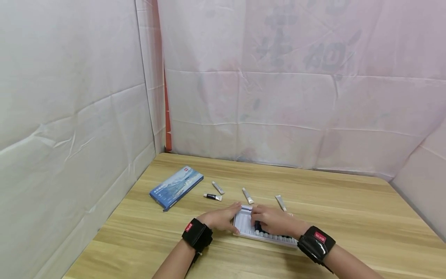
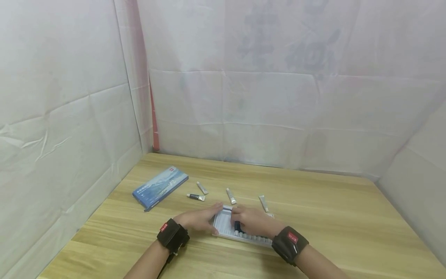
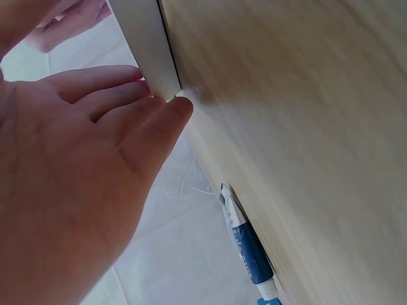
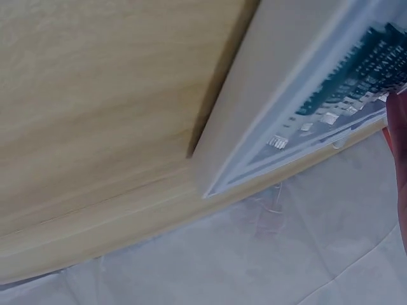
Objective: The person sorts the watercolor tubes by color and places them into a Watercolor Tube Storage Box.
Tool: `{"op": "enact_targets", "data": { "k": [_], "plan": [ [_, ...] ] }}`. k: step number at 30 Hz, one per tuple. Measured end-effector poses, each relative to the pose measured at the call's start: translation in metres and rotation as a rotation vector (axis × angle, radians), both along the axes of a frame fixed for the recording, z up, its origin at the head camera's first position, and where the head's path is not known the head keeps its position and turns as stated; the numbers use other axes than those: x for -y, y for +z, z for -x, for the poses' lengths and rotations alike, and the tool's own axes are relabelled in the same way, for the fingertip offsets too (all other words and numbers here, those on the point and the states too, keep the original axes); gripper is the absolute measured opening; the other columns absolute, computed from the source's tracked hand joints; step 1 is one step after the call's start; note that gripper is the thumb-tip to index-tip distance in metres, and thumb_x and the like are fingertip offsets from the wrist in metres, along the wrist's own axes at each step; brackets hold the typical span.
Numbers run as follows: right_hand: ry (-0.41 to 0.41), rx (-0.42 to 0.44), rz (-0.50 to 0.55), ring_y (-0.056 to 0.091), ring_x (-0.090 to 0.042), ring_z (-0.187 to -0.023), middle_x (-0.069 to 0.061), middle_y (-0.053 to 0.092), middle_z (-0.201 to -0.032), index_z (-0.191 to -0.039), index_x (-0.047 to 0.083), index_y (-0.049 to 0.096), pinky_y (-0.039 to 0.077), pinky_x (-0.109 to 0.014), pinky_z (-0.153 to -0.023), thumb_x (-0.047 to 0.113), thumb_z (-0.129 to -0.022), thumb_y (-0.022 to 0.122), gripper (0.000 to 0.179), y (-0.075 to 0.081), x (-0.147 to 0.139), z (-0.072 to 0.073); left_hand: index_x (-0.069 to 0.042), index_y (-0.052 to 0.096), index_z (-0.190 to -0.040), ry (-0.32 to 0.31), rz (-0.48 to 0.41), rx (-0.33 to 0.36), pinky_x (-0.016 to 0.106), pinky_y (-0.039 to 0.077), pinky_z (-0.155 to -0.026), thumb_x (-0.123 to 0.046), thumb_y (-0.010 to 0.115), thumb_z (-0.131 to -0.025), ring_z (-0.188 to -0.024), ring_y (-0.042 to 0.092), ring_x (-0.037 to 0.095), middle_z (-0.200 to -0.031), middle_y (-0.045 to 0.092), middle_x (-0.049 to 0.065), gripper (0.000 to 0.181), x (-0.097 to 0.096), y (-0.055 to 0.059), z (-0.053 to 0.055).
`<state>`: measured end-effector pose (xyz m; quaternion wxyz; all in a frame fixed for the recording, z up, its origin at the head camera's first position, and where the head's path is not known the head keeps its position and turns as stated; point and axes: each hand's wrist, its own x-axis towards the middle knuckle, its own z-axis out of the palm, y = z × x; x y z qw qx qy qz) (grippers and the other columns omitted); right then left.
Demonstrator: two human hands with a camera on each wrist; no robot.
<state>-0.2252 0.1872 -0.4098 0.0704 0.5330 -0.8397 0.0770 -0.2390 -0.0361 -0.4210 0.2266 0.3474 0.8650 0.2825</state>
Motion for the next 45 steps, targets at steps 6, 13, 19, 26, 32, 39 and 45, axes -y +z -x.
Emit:
{"op": "enact_targets", "data": {
  "k": [6,13,19,26,32,39,45],
  "plan": [
    [0.035,0.053,-0.016,0.056,-0.011,-0.095,0.003,0.063,-0.098,-0.093,0.013,0.071,0.049,-0.026,-0.076,0.001,-0.081,0.063,0.019,0.0007,-0.0049,0.0005,-0.001,0.023,-0.144,-0.007,0.003,-0.008,0.027,0.015,-0.107,-0.021,0.071,-0.081,-0.136,0.012,0.017,-0.151,0.016,0.010,0.082,-0.0006,-0.0008,0.0005],
    [0.042,0.039,-0.023,0.054,-0.010,-0.095,0.005,0.062,-0.099,-0.091,0.015,0.073,0.049,-0.023,-0.076,0.007,-0.081,0.069,0.014,0.0016,-0.0069,0.0011,-0.001,0.023,-0.144,0.001,-0.008,0.007,0.027,0.015,-0.107,-0.021,0.071,-0.080,-0.136,0.011,0.016,-0.151,0.015,0.010,0.083,-0.0005,-0.0020,0.0010],
    [0.043,0.021,-0.018,0.055,-0.012,-0.097,0.003,0.063,-0.101,-0.090,0.016,0.068,0.049,-0.023,-0.076,0.005,-0.080,0.069,0.015,0.0025,-0.0044,0.0010,-0.001,0.022,-0.145,0.001,-0.014,0.014,0.027,0.015,-0.107,-0.022,0.070,-0.081,-0.137,0.009,0.016,-0.151,0.014,0.011,0.083,0.0005,-0.0016,0.0013],
    [0.048,0.058,0.006,0.055,-0.010,-0.094,0.006,0.064,-0.097,-0.090,0.017,0.068,0.049,-0.023,-0.074,0.007,-0.081,0.068,0.013,0.0019,-0.0060,0.0017,-0.001,0.022,-0.145,-0.001,-0.020,0.021,0.027,0.014,-0.107,-0.022,0.070,-0.081,-0.137,0.009,0.016,-0.151,0.013,0.010,0.083,0.0010,-0.0008,0.0003],
    [0.044,0.089,0.021,0.055,-0.012,-0.094,0.004,0.062,-0.098,-0.090,0.017,0.068,0.048,-0.023,-0.074,0.012,-0.082,0.069,0.009,0.0021,-0.0091,0.0004,-0.001,0.022,-0.144,-0.001,-0.027,0.022,0.026,0.014,-0.107,-0.021,0.070,-0.081,-0.137,0.009,0.017,-0.151,0.013,0.011,0.082,0.0003,-0.0005,0.0006],
    [0.020,0.031,0.018,0.054,-0.010,-0.094,0.006,0.062,-0.096,-0.088,0.018,0.068,0.048,-0.022,-0.074,0.014,-0.080,0.072,0.010,0.0004,-0.0092,-0.0025,-0.002,0.022,-0.145,0.017,-0.017,0.017,0.027,0.015,-0.107,-0.022,0.070,-0.082,-0.137,0.010,0.016,-0.151,0.014,0.010,0.082,-0.0008,-0.0001,-0.0005],
    [0.023,-0.021,0.026,0.055,-0.009,-0.091,0.006,0.063,-0.094,-0.086,0.018,0.069,0.048,-0.021,-0.074,0.015,-0.078,0.073,0.009,-0.0014,-0.0078,-0.0047,-0.001,0.021,-0.145,0.013,-0.021,0.021,0.027,0.015,-0.107,-0.022,0.070,-0.081,-0.137,0.009,0.016,-0.151,0.013,0.010,0.083,-0.0001,-0.0008,0.0003]
  ]
}}
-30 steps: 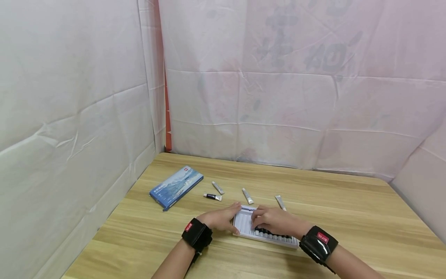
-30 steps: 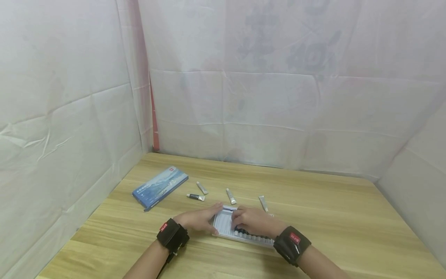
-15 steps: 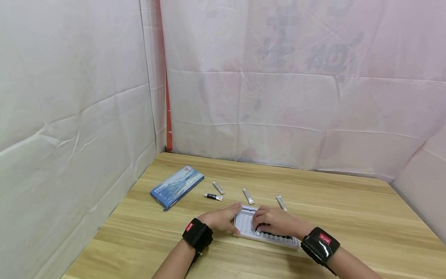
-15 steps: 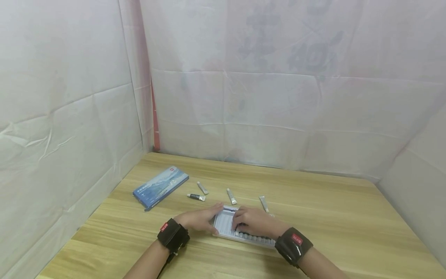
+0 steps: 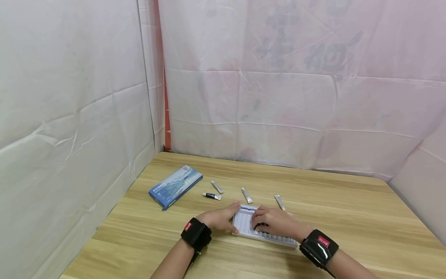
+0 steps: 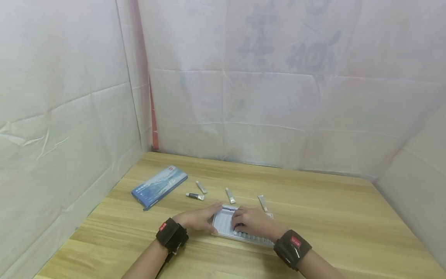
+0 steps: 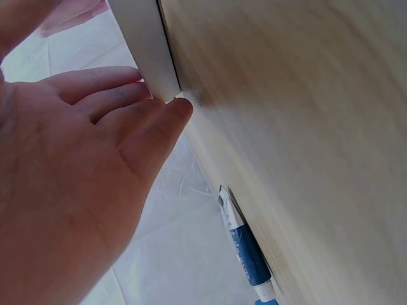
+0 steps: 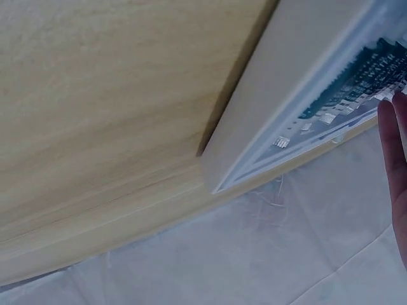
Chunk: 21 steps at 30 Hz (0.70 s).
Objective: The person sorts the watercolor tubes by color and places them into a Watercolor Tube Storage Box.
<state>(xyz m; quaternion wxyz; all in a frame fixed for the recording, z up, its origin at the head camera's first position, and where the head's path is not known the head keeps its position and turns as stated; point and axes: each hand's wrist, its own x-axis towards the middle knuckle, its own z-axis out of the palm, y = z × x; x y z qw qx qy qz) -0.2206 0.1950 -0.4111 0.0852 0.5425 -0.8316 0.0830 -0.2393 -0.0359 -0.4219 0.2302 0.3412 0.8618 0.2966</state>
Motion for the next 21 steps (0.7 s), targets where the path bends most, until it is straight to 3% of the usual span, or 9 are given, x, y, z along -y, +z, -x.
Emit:
{"op": "enact_targets", "data": {
  "k": [5,10,17,21],
  "plan": [
    [-0.022,0.001,-0.006,0.056,-0.008,-0.090,0.006,0.063,-0.093,-0.084,0.018,0.069,0.048,-0.021,-0.073,0.016,-0.077,0.073,0.008,0.002,0.004,-0.003,0.000,0.020,-0.145,-0.011,-0.005,-0.007,0.027,0.014,-0.108,-0.022,0.070,-0.082,-0.137,0.009,0.017,-0.151,0.013,0.011,0.084,0.001,-0.001,0.001],
    [-0.083,0.087,-0.024,0.057,-0.009,-0.088,0.003,0.063,-0.094,-0.087,0.015,0.070,0.049,-0.022,-0.072,0.014,-0.079,0.071,0.008,0.007,0.010,0.003,0.001,0.020,-0.145,-0.022,-0.013,-0.012,0.027,0.014,-0.108,-0.022,0.070,-0.082,-0.137,0.008,0.018,-0.151,0.013,0.012,0.084,0.001,0.000,0.000],
    [-0.169,0.117,0.050,0.059,-0.016,-0.087,-0.001,0.062,-0.096,-0.096,0.008,0.068,0.050,-0.027,-0.072,0.010,-0.083,0.067,0.014,0.028,0.046,0.042,0.001,0.015,-0.145,-0.053,-0.037,-0.006,0.029,0.015,-0.108,-0.020,0.071,-0.081,-0.137,0.008,0.020,-0.151,0.009,0.012,0.087,0.002,-0.001,0.003],
    [-0.201,0.158,0.039,0.059,-0.018,-0.087,-0.004,0.060,-0.100,-0.107,0.006,0.064,0.049,-0.028,-0.071,0.010,-0.085,0.065,0.022,0.028,0.077,0.070,0.002,0.016,-0.145,-0.069,-0.011,-0.026,0.028,0.018,-0.107,-0.022,0.070,-0.082,-0.136,0.011,0.019,-0.151,0.011,0.013,0.086,0.002,0.000,0.003]
  ]
}}
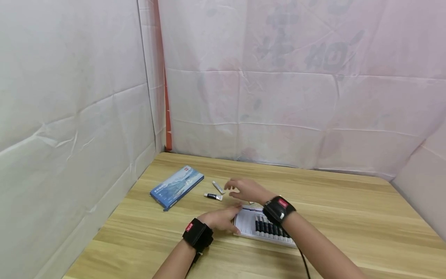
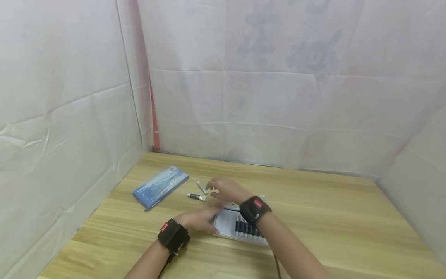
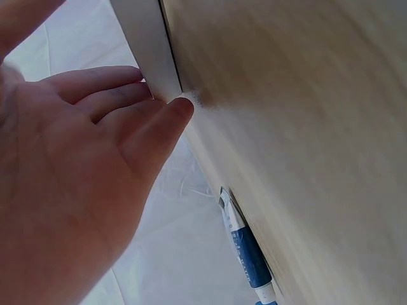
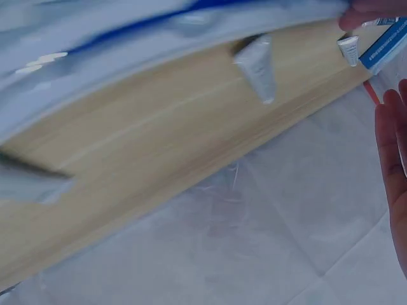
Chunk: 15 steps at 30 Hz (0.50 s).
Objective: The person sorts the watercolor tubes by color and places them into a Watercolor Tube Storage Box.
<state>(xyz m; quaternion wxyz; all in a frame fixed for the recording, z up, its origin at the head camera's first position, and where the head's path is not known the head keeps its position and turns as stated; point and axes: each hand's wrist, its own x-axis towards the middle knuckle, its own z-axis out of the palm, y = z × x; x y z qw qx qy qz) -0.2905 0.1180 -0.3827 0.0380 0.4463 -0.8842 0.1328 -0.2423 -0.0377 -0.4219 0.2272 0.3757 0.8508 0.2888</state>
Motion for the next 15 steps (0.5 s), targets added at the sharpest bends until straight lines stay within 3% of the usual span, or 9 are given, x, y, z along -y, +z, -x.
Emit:
{"op": "enact_targets", "data": {
  "k": [6,9,15],
  "plan": [
    [-0.055,0.132,-0.089,0.056,-0.019,-0.090,-0.007,0.056,-0.109,-0.117,0.006,0.059,0.047,-0.029,-0.072,0.011,-0.088,0.062,0.030,-0.012,0.041,0.023,-0.001,0.016,-0.146,-0.016,-0.051,0.048,0.027,0.021,-0.106,-0.019,0.071,-0.082,-0.135,0.014,0.018,-0.150,0.015,0.013,0.086,-0.002,-0.001,-0.002],
    [-0.080,0.187,-0.132,0.055,-0.018,-0.091,-0.006,0.055,-0.107,-0.118,0.008,0.058,0.046,-0.028,-0.072,0.013,-0.089,0.062,0.030,-0.018,0.057,0.030,-0.003,0.020,-0.145,-0.017,-0.066,0.034,0.024,0.025,-0.103,-0.017,0.072,-0.080,-0.132,0.021,0.014,-0.148,0.021,0.011,0.085,-0.002,-0.001,-0.003],
    [-0.094,0.152,-0.195,0.053,-0.011,-0.078,0.001,0.055,-0.092,-0.107,0.013,0.062,0.045,-0.023,-0.068,0.018,-0.087,0.065,0.022,-0.031,0.070,0.039,0.002,0.027,-0.141,-0.024,-0.072,-0.013,0.021,0.029,-0.099,-0.014,0.073,-0.079,-0.123,0.031,0.009,-0.142,0.031,0.011,0.079,0.002,0.000,-0.003]
  ]
}}
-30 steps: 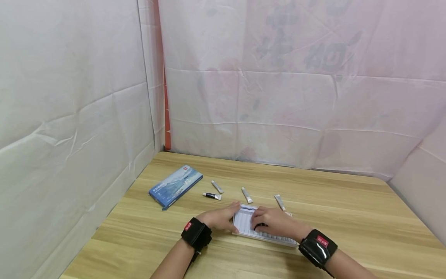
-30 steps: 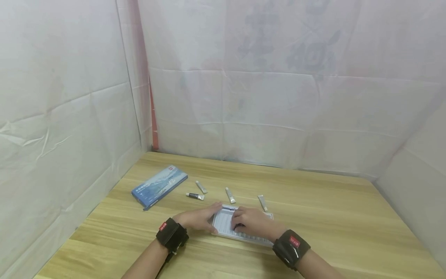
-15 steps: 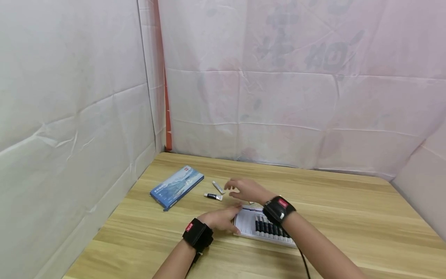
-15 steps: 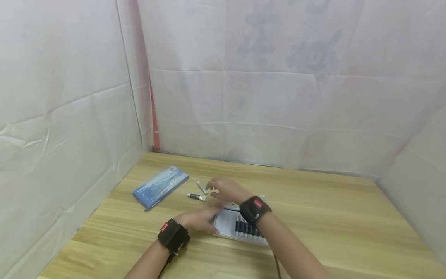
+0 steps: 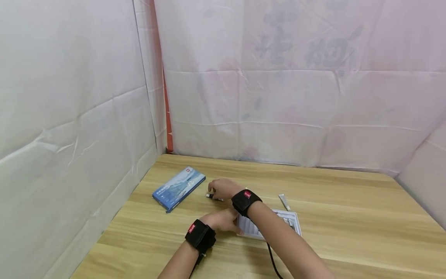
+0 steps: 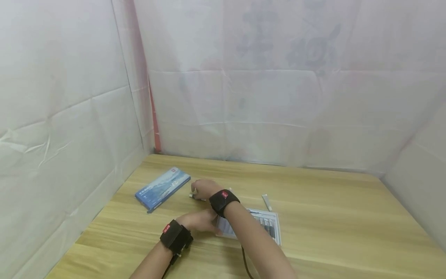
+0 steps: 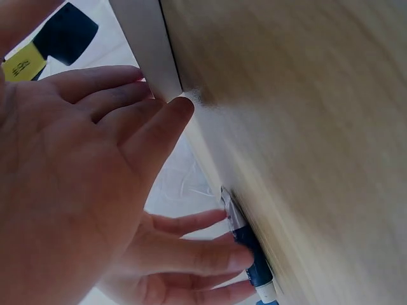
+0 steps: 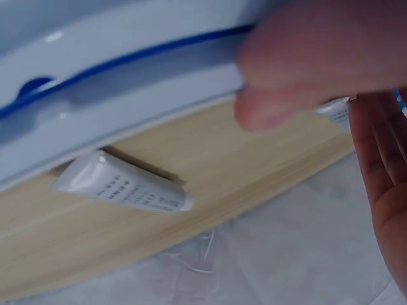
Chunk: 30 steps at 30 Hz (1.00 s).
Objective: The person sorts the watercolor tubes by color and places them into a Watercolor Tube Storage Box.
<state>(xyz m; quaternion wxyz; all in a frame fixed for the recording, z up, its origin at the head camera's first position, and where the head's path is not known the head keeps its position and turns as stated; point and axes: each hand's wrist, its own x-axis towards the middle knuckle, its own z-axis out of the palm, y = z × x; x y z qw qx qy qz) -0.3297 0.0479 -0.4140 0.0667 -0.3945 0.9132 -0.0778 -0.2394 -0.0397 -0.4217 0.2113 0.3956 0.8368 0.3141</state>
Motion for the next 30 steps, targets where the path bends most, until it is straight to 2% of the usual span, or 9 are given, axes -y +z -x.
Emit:
{"op": "enact_targets", "data": {
  "k": [6,11,14,21,24,30],
  "plan": [
    [0.055,-0.079,-0.011,0.050,-0.009,-0.072,0.003,0.054,-0.086,-0.099,0.013,0.065,0.043,-0.023,-0.065,0.012,-0.086,0.064,0.013,-0.008,-0.004,0.001,0.001,0.026,-0.142,0.019,0.024,0.010,0.021,0.029,-0.099,-0.015,0.073,-0.080,-0.122,0.033,0.009,-0.143,0.030,0.009,0.079,-0.001,-0.002,0.001],
    [0.108,-0.101,0.020,0.050,-0.009,-0.073,0.003,0.053,-0.085,-0.098,0.012,0.066,0.043,-0.021,-0.065,0.011,-0.087,0.064,0.012,-0.007,-0.007,0.000,0.001,0.026,-0.143,0.005,0.023,0.021,0.022,0.029,-0.099,-0.017,0.071,-0.082,-0.124,0.031,0.008,-0.144,0.029,0.009,0.077,0.000,0.001,0.000],
    [0.126,-0.098,0.041,0.052,-0.009,-0.076,0.002,0.055,-0.088,-0.100,0.011,0.066,0.044,-0.021,-0.066,0.010,-0.087,0.063,0.013,0.001,-0.008,-0.001,-0.001,0.023,-0.144,0.011,0.017,0.035,0.023,0.029,-0.100,-0.018,0.070,-0.082,-0.126,0.028,0.008,-0.146,0.027,0.008,0.080,0.000,0.002,-0.001],
    [0.133,-0.023,0.092,0.053,-0.016,-0.081,-0.005,0.056,-0.093,-0.103,0.003,0.063,0.045,-0.026,-0.068,0.003,-0.087,0.060,0.016,0.036,-0.013,-0.005,-0.003,0.017,-0.146,0.075,0.023,0.078,0.028,0.020,-0.106,-0.015,0.072,-0.080,-0.135,0.014,0.017,-0.150,0.015,0.010,0.087,-0.004,0.000,0.001],
    [0.156,-0.059,0.090,0.054,-0.016,-0.080,-0.005,0.057,-0.092,-0.102,0.002,0.064,0.045,-0.026,-0.067,0.004,-0.087,0.060,0.016,0.045,-0.021,-0.006,0.000,0.017,-0.145,0.068,0.037,0.073,0.029,0.017,-0.107,-0.017,0.071,-0.081,-0.136,0.011,0.019,-0.151,0.014,0.011,0.086,-0.005,-0.001,0.002],
    [0.221,-0.161,0.070,0.055,-0.014,-0.077,-0.003,0.057,-0.091,-0.100,0.004,0.065,0.046,-0.025,-0.067,0.005,-0.086,0.062,0.015,0.052,-0.038,-0.011,-0.001,0.016,-0.146,0.045,0.060,0.042,0.029,0.016,-0.107,-0.020,0.070,-0.082,-0.136,0.009,0.017,-0.151,0.011,0.010,0.085,-0.003,-0.004,0.006]
  ]
}}
